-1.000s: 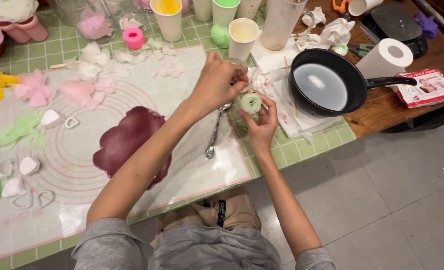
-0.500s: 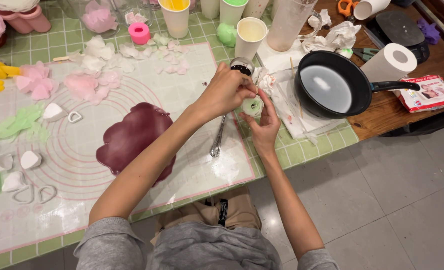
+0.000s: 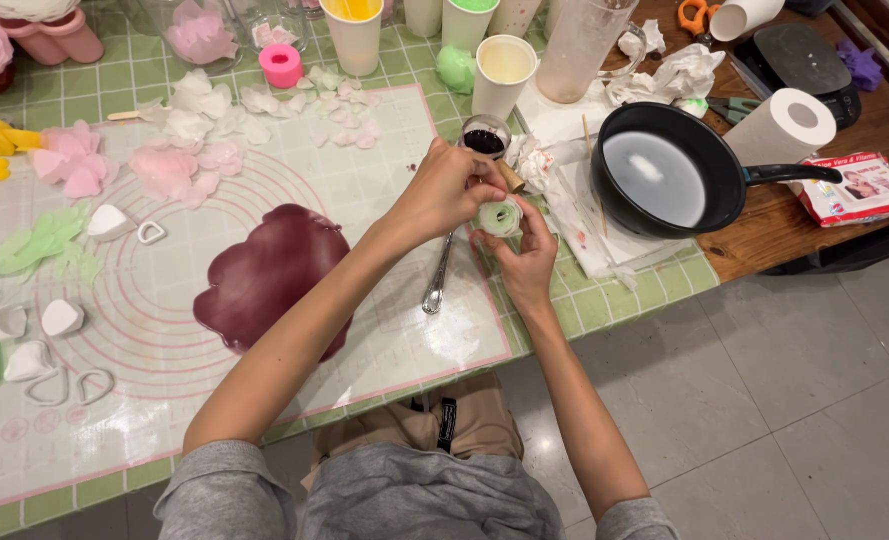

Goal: The recorder is decorating a green cylindrical object, likely a candle, with small white wax elements and spreading poured red liquid wax on a silicone mat.

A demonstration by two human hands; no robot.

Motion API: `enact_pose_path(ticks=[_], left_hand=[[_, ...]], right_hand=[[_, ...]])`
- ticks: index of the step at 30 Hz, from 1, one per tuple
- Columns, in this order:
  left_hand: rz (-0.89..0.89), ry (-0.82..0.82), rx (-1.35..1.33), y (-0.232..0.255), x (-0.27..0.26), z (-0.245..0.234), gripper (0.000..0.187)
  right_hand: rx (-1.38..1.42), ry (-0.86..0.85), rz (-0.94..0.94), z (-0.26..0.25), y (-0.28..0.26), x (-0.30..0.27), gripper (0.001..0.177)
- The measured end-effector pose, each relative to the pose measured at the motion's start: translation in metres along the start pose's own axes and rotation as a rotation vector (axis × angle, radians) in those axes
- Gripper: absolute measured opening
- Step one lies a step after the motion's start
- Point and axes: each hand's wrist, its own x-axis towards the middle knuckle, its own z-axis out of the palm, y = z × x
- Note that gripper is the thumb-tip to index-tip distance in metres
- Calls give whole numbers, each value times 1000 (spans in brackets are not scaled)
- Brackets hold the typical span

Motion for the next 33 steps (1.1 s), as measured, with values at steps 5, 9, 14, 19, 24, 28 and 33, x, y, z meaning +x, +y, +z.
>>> enact_pose_path(ticks=[5, 9, 14, 19, 24, 28, 33], left_hand=[[-29, 23, -1, 6, -4, -3, 11], [-145, 5, -138, 6, -8, -4, 16], [-216, -14, -278, 11, -19, -2, 33], [-150, 22, -258, 8, -34, 12, 52], [-130, 95, -257, 14, -40, 21, 55], [-102, 102, -282, 12, -41, 20, 56], [-64, 79, -358, 11, -47, 17, 54]], right_hand=[[-97, 3, -39, 1, -2, 0, 56], [-147, 42, -53, 3, -5, 0, 58], [-171, 73, -74, 2, -6, 0, 54], [-240, 121, -123, -2, 5, -2, 56], [-229, 155, -98, -4, 8, -3, 53], [-216, 154, -133, -5, 11, -2, 53], [-252, 131, -180, 0, 3, -2, 52]])
